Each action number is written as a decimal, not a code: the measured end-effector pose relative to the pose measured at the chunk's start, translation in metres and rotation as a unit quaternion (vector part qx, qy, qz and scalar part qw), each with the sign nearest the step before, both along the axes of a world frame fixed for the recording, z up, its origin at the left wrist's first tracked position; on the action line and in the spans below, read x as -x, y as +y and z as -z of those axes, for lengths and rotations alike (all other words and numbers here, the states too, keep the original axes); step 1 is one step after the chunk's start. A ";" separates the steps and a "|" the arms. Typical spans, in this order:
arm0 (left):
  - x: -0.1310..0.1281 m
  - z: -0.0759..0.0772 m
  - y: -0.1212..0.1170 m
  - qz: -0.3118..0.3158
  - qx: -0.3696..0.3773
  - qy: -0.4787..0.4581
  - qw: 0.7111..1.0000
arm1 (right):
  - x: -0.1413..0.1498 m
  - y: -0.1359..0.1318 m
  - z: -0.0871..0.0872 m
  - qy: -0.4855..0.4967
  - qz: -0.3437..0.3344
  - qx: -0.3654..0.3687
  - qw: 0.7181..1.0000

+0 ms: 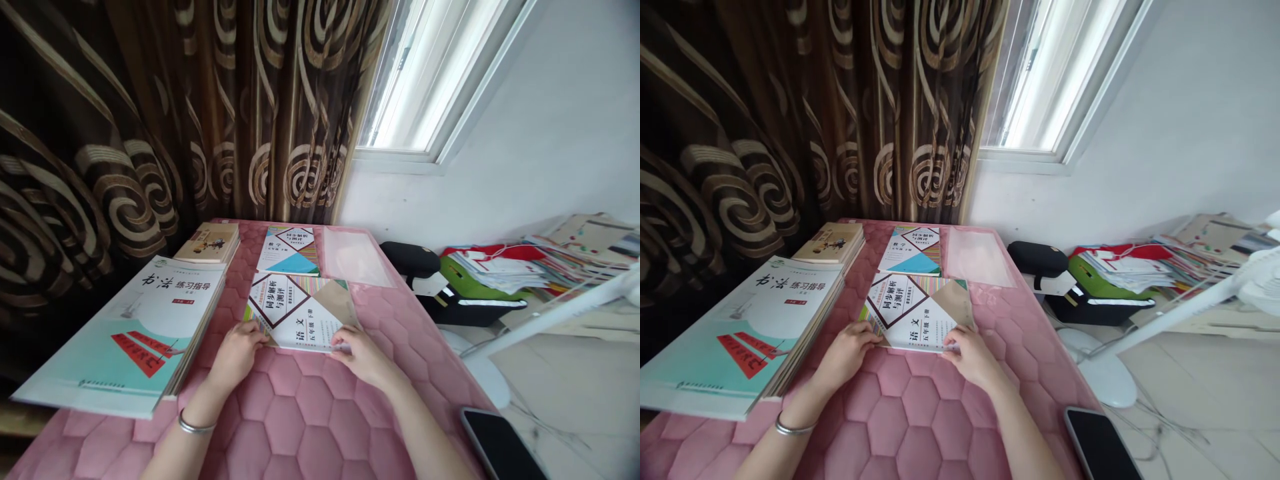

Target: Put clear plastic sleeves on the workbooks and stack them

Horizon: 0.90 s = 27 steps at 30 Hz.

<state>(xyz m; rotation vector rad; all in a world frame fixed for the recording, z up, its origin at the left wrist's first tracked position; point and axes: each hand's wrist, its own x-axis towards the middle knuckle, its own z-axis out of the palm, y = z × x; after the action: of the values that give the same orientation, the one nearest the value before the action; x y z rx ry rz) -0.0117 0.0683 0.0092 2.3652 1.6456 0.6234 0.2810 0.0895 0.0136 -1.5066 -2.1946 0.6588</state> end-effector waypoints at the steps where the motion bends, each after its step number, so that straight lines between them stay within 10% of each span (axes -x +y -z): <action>1: 0.005 0.000 0.000 0.001 0.004 -0.004 1.000 | -0.008 0.001 -0.001 0.008 0.005 0.017 1.000; 17: -0.093 -0.008 -0.004 0.084 -0.023 0.216 0.972 | -0.032 0.008 0.002 0.092 0.007 0.028 0.995; 27: -0.015 0.008 -0.071 0.139 -0.104 0.070 0.982 | -0.015 0.009 0.018 -0.088 0.078 -0.119 0.986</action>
<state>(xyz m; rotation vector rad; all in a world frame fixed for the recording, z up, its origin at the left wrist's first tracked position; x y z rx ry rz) 0.0033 -0.0027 0.0009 2.7811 1.3148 0.6139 0.2961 0.0983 -0.0044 -1.6392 -2.1599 0.2103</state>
